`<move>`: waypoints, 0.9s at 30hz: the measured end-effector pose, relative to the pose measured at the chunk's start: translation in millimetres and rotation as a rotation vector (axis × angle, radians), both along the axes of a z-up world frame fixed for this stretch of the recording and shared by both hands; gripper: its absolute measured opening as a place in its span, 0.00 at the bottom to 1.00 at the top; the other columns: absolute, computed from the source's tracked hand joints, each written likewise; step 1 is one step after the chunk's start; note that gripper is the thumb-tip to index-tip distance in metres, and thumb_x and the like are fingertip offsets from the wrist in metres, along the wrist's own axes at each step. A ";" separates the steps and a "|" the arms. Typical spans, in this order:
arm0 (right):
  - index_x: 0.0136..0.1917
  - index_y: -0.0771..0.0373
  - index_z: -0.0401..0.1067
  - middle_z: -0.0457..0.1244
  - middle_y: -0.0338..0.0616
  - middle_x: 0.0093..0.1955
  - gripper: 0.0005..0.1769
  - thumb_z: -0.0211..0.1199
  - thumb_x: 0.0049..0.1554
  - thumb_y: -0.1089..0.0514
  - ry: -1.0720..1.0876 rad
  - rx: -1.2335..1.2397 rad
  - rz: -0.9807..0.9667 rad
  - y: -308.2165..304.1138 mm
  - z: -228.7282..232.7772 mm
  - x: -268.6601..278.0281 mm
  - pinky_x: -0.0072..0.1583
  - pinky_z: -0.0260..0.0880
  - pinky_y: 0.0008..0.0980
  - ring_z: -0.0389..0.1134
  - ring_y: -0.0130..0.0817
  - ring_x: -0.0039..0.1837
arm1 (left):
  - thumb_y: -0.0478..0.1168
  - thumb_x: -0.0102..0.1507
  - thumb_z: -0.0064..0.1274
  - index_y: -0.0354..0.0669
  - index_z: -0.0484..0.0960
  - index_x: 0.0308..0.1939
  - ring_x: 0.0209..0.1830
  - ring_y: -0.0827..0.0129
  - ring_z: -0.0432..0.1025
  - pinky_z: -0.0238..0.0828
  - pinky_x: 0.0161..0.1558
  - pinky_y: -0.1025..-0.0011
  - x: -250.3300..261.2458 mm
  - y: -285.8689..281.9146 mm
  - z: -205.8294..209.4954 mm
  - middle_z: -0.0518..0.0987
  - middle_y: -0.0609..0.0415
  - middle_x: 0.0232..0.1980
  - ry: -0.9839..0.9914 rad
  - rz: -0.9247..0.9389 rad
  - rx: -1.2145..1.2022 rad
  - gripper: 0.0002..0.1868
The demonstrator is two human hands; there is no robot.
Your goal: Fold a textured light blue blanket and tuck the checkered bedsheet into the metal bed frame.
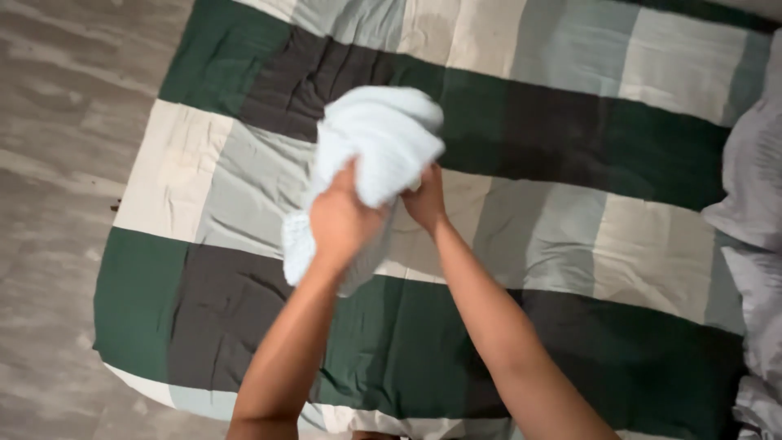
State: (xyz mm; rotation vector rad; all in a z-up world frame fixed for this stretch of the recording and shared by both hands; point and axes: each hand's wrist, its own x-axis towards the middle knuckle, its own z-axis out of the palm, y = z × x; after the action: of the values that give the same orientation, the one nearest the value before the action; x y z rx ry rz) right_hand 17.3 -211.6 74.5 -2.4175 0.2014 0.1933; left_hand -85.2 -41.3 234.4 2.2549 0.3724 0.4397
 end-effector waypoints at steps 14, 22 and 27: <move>0.78 0.53 0.58 0.51 0.49 0.79 0.45 0.42 0.61 0.22 1.062 0.540 -0.326 -216.8 -152.7 -100.0 0.66 0.51 0.52 0.45 0.49 0.70 | 0.43 0.58 0.60 0.62 0.64 0.73 0.64 0.43 0.67 0.66 0.62 0.52 -228.5 -100.6 -261.0 0.69 0.40 0.66 0.720 -0.890 0.096 0.39; 0.64 0.62 0.67 0.62 0.57 0.60 0.37 0.62 0.58 0.30 -0.327 -0.144 -0.133 -154.8 -148.5 -151.9 0.62 0.63 0.52 0.62 0.58 0.63 | 0.61 0.58 0.60 0.54 0.68 0.68 0.64 0.47 0.69 0.69 0.57 0.49 -184.4 -35.9 -212.3 0.73 0.48 0.64 0.637 0.094 -0.047 0.39; 0.52 0.57 0.71 0.64 0.49 0.57 0.26 0.64 0.56 0.34 -0.261 -0.366 0.119 -85.8 -68.2 -179.3 0.62 0.62 0.55 0.63 0.54 0.61 | 0.68 0.53 0.61 0.42 0.65 0.70 0.64 0.36 0.65 0.63 0.59 0.48 -152.7 2.6 -296.9 0.67 0.33 0.67 0.464 0.418 -0.267 0.51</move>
State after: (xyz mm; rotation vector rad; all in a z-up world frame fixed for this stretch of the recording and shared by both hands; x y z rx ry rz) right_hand -162.0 -297.4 6.4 -2.7896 -0.0303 -0.1180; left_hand -237.9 -38.7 -62.5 1.9957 1.0869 0.0575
